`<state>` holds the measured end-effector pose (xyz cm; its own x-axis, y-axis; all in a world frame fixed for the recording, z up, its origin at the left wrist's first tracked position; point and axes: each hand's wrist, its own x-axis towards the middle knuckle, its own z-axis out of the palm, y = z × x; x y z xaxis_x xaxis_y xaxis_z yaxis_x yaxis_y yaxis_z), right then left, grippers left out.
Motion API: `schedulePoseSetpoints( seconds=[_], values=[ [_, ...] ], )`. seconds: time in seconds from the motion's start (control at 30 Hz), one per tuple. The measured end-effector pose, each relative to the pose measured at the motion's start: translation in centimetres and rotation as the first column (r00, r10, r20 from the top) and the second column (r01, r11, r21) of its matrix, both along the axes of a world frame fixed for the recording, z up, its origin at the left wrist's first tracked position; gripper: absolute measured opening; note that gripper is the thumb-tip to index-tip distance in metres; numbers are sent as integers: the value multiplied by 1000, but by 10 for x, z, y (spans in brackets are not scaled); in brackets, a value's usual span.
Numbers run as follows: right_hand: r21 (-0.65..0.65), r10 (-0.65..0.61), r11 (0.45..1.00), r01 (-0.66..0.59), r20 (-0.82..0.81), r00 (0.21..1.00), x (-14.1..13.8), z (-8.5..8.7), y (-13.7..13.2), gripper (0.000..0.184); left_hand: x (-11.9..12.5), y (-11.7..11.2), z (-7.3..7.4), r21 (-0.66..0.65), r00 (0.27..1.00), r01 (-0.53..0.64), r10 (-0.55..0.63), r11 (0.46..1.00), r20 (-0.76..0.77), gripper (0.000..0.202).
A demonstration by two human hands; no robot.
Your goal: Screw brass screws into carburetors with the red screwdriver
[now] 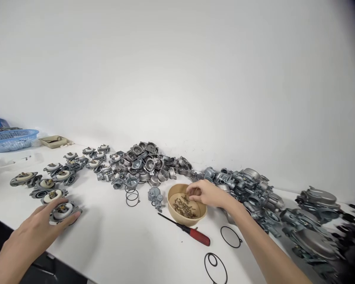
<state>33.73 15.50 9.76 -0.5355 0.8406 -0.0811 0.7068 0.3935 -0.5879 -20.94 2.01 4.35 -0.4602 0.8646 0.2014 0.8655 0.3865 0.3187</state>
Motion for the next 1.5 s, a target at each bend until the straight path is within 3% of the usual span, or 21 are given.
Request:
schedulePoseSetpoints(
  seconds=[0.3,0.4,0.47,0.53,0.67,0.77,0.87,0.93,1.07,1.17,1.33,1.5],
  values=[
    [60,-23,998,18,74,997,5,-3,1,25,18,3,13,-63,998,6,-2,998,65,56],
    [125,-61,991,51,79,995,4,-2,0,23,25,3,9,-20,989,80,-77,997,123,56],
    [192,-101,978,87,67,993,-1,1,-1,24,43,4,4,85,966,176,-189,981,177,52],
    [255,-140,959,125,43,989,-14,4,-1,28,72,3,1,177,887,308,-349,935,302,48],
    [290,-181,943,165,29,983,-59,7,17,44,153,1,4,303,614,565,-636,768,468,37],
    [254,-223,947,198,73,972,-98,5,44,60,203,-2,4,299,491,640,-677,707,549,41],
    [200,-294,942,268,114,949,-125,0,67,74,228,-3,-7,322,415,647,-674,691,611,55],
    [173,-342,932,320,122,932,-133,-4,76,75,232,-3,-16,375,339,625,-671,685,660,55],
    [109,-372,925,363,78,925,-129,-8,79,46,231,0,-29,431,232,602,-664,672,711,54],
    [53,-368,929,367,25,929,-117,-6,77,36,230,2,-31,453,166,595,-653,664,739,58],
    [6,-378,925,379,-65,924,-102,-4,70,30,228,2,-32,471,124,612,-665,635,736,58],
    [49,-422,896,442,-219,880,-94,-6,57,28,226,0,-35,465,119,621,-662,630,740,58]
  ],
)
